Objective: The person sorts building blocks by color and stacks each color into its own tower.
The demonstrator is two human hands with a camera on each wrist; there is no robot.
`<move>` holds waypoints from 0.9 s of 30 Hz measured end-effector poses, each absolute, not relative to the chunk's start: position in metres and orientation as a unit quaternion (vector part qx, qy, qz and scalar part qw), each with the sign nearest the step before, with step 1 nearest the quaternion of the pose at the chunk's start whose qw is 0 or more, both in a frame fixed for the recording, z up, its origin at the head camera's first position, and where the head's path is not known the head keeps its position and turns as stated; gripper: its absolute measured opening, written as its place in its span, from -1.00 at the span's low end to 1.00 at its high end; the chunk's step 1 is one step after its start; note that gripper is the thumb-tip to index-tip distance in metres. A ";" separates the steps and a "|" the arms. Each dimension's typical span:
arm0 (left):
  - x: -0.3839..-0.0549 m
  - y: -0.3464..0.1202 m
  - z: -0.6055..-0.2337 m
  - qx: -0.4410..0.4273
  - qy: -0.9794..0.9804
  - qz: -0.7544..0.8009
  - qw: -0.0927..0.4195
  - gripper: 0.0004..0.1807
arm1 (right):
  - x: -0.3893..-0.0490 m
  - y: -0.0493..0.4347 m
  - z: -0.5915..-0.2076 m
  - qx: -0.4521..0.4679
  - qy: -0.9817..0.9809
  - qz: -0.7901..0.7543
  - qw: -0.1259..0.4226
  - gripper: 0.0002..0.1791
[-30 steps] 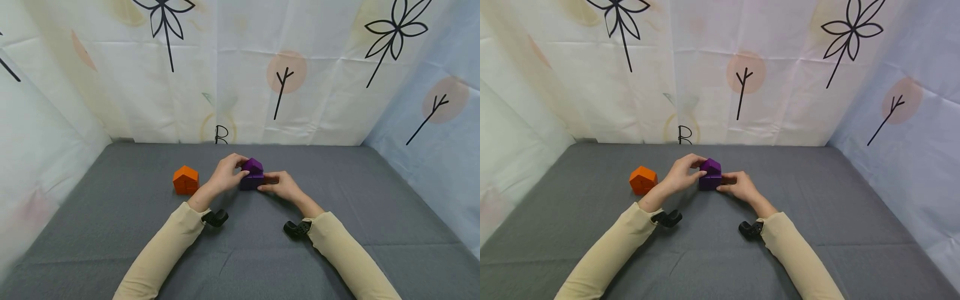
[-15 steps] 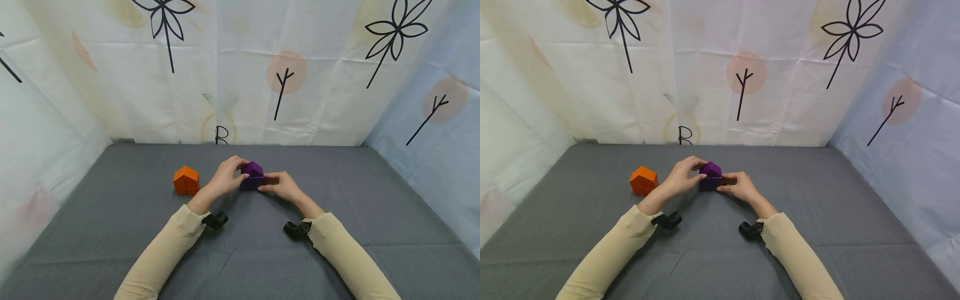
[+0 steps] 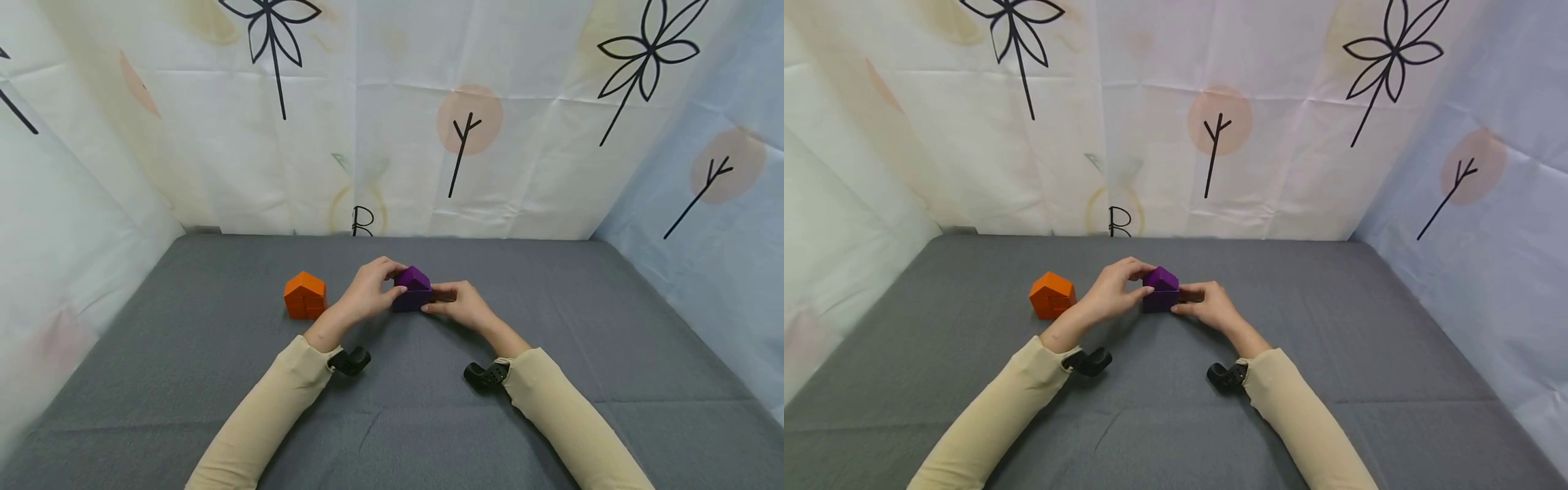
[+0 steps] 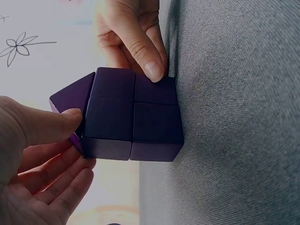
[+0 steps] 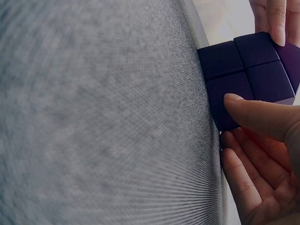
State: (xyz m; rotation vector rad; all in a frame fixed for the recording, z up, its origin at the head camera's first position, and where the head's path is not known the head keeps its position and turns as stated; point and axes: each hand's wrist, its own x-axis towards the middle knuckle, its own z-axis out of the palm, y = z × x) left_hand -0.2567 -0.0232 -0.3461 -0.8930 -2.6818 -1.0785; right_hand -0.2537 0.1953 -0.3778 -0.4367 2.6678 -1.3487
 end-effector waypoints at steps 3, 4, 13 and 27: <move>-0.257 -0.023 -0.346 -0.292 -0.886 -0.356 0.054 -0.65 | -0.253 0.195 -0.378 -0.146 0.881 -0.446 0.061 -0.50; -0.257 -0.023 -0.345 -0.292 -0.886 -0.356 0.052 -0.64 | -0.254 0.195 -0.378 -0.147 0.881 -0.446 0.060 -0.50; -0.257 -0.027 -0.341 -0.283 -0.894 -0.345 0.028 -0.51 | -0.258 0.194 -0.378 -0.170 0.883 -0.433 0.055 -0.49; -0.254 -0.032 -0.330 -0.257 -0.916 -0.304 0.044 -0.52 | -0.256 0.199 -0.368 -0.175 0.890 -0.411 0.087 -0.40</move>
